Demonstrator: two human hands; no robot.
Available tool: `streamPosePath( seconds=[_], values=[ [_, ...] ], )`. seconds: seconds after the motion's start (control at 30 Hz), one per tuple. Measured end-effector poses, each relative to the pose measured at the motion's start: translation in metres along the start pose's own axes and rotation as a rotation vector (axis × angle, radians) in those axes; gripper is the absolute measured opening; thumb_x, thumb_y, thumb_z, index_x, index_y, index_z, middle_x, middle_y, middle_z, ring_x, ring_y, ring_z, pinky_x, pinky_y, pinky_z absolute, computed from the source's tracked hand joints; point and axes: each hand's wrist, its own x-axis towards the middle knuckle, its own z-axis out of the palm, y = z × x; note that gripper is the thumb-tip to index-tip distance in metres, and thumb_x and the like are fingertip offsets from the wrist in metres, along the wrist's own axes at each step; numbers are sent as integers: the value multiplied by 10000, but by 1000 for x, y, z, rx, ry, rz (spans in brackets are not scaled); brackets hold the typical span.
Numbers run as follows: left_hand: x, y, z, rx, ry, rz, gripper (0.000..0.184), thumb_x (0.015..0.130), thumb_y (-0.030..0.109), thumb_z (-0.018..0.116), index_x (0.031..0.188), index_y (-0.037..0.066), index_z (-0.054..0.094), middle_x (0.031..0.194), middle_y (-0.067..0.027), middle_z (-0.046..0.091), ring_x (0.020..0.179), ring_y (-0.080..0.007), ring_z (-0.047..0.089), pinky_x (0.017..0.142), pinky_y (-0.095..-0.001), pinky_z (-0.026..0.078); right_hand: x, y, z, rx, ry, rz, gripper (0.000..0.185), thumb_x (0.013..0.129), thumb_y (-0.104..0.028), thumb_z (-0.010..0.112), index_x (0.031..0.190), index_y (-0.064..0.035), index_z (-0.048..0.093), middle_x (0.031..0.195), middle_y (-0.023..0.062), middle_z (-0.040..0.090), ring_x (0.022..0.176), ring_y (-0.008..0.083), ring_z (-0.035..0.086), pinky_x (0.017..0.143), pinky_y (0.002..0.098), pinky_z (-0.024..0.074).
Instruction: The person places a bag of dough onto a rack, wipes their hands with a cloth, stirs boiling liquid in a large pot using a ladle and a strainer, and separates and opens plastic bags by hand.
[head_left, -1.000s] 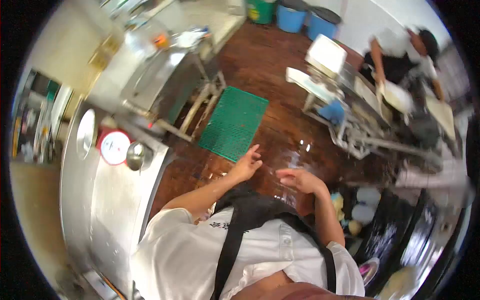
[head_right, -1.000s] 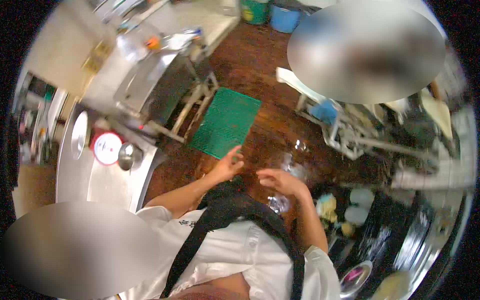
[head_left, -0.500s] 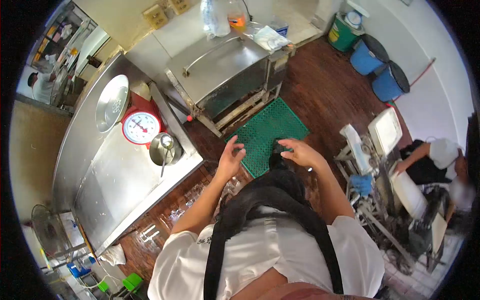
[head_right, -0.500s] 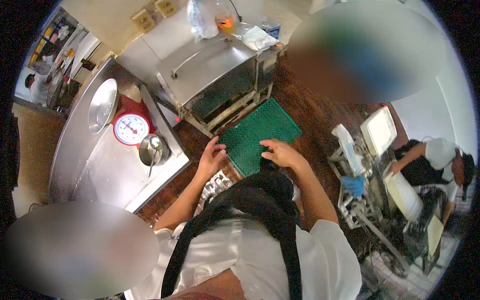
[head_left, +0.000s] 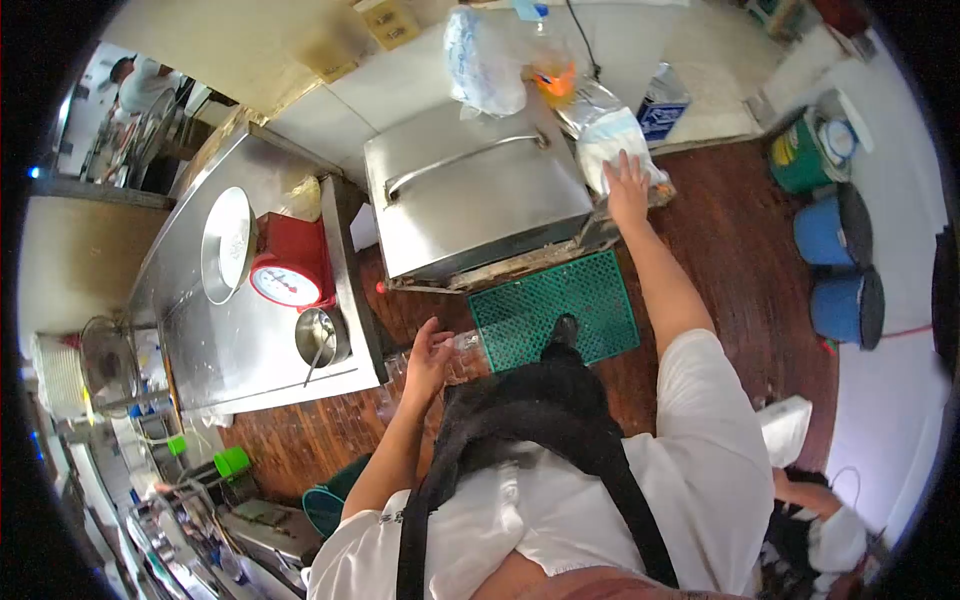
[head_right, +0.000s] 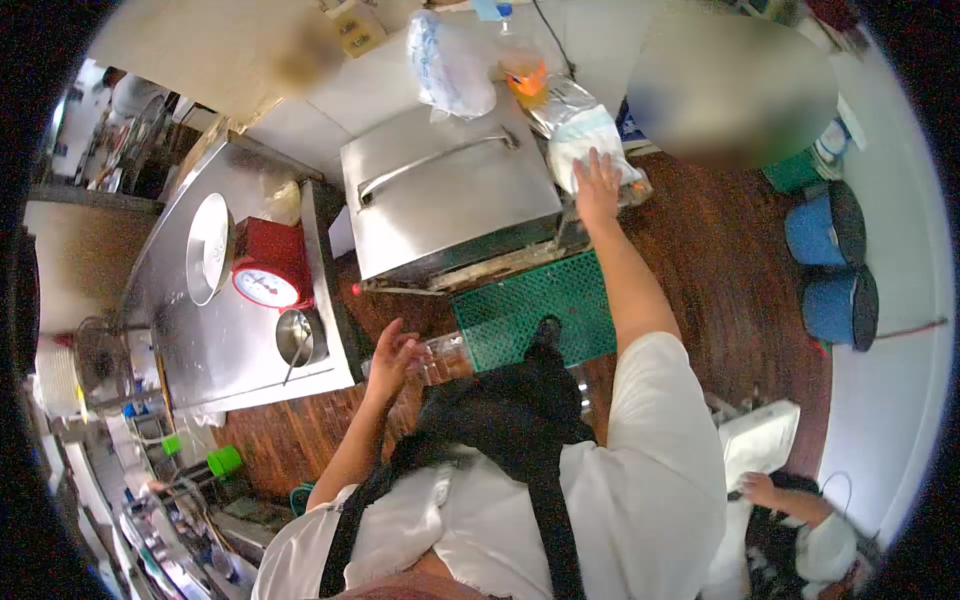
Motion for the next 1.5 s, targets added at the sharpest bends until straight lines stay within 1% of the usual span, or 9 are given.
streamPosePath(
  seconds=[0.2, 0.57, 0.7, 0.77, 0.83, 0.97, 1.03, 1.17, 1.5],
  values=[
    [30, 66, 40, -152, 20, -118, 635, 1020, 401, 495, 1504, 55, 274, 1266, -165, 578, 1017, -239, 641, 865, -396, 536, 52, 23, -18, 483, -2, 272, 345, 809, -61, 656, 1153, -76, 674, 932, 209, 703, 921, 389, 682, 892, 434, 502],
    [165, 141, 122, -1295, -662, 215, 666, 1006, 434, 456, 1537, 110, 218, 1557, -106, 293, 1424, -287, 301, 1172, -435, 270, -18, -199, -179, 897, -135, -324, 868, 746, -456, 788, 1485, -210, 404, 1565, 243, 224, 1407, 511, 232, 1148, 581, 204],
    [181, 164, 132, -715, -455, 294, 597, 1006, 444, 462, 1471, 84, 358, 1410, -95, 475, 1276, -235, 459, 1095, -375, 364, 36, -210, -126, 1743, 87, 223, 446, 913, -172, 642, 1314, -11, 527, 1349, 141, 526, 1257, 251, 510, 1073, 378, 391],
    [177, 185, 130, -605, -449, 258, 583, 1017, 475, 418, 1442, 75, 409, 1350, -102, 539, 1233, -235, 505, 1073, -374, 393, 55, -200, -145, 1427, 115, 162, 344, 968, -237, 569, 1234, -20, 583, 1160, 93, 647, 1076, 214, 626, 908, 346, 516],
    [168, 226, 72, -22, -712, 379, 587, 995, 446, 510, 1404, 28, 467, 1348, -80, 551, 1183, -213, 539, 1073, -376, 387, 74, -183, -102, 2107, -29, 438, 380, 980, -333, 542, 1177, -20, 627, 1046, 72, 691, 914, 187, 680, 763, 299, 554],
    [226, 200, 28, 737, -681, 697, 357, 829, 378, 673, 1015, 73, 695, 953, -103, 682, 962, -282, 626, 925, -383, 473, 82, -212, -106, 1324, -479, 148, 396, 937, -373, 589, 1114, -28, 669, 1029, 112, 701, 962, 206, 675, 814, 365, 547],
    [253, 202, 24, 928, -658, 775, 309, 807, 316, 675, 1003, 77, 685, 962, -120, 673, 956, -304, 642, 891, -409, 500, 53, -314, -145, 998, 9, -570, 411, 845, -394, 678, 1039, -32, 688, 1003, 162, 691, 981, 319, 660, 881, 444, 512],
    [306, 175, 23, 1500, -577, 750, 417, 825, 152, 623, 1234, 72, 601, 1215, -194, 619, 1074, -364, 628, 891, -454, 532, 7, -439, -250, 1258, -96, -1090, 455, 720, -269, 758, 1108, -49, 666, 1117, 139, 663, 1056, 334, 613, 979, 441, 440],
    [182, 233, -75, 45, -51, 971, 532, 572, 177, 879, 1026, 94, 614, 1061, -127, 630, 1001, -305, 587, 965, -397, 427, 97, -337, -185, 457, -75, -609, 597, 704, -88, 771, 1269, -81, 578, 1246, 148, 592, 1149, 353, 558, 1007, 459, 424]
  ],
)
